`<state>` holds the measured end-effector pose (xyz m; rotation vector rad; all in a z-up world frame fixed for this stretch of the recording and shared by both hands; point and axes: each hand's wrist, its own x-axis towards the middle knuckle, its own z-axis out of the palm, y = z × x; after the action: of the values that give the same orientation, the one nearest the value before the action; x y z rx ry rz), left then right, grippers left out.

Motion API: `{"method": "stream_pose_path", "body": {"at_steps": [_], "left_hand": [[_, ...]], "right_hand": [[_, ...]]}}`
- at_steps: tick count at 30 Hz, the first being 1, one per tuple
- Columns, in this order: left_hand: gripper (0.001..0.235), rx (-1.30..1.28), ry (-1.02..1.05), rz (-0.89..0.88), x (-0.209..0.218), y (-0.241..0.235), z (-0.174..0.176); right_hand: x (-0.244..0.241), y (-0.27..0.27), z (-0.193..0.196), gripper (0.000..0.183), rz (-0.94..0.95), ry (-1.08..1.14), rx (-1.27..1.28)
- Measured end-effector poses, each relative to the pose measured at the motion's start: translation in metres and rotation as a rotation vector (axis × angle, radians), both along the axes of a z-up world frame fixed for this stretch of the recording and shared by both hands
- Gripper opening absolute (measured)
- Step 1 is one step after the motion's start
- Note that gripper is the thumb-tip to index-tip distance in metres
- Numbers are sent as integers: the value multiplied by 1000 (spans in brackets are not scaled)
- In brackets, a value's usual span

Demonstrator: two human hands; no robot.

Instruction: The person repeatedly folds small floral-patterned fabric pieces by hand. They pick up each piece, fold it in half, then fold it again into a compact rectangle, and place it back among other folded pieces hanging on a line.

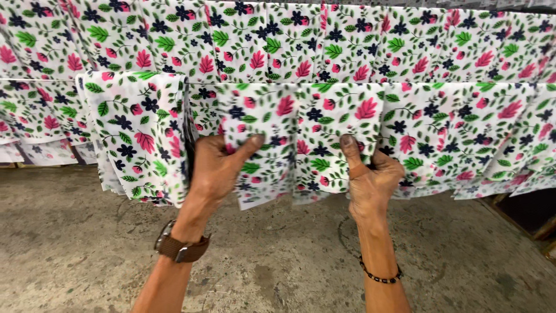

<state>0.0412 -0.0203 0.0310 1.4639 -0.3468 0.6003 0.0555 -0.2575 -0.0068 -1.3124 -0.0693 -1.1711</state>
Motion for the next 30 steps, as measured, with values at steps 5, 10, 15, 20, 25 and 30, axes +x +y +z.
{"method": "stream_pose_path", "body": {"at_steps": [5,10,15,20,25,30], "left_hand": [[57,3,-50,-46,-1,-10,4],[40,110,74,13,-15,-18,-19],[59,265,362,184,-36,-11,-76],[25,252,-179,429,-46,-7,-135],[30,201,-534,870,-41,23,-121],[44,296,-434,699,-36,51,-91]], "right_hand": [[-5,2,3,33,-74,-37,-51],[-21,-3,-12,42,-46,-78,-103],[-57,25,-44,31,-519,-28,-461],[-58,79,-84,21,-217,-148,-437],[-59,132,-54,27,157,74,-522],[-38,169,-31,46,607,108,-409]]}}
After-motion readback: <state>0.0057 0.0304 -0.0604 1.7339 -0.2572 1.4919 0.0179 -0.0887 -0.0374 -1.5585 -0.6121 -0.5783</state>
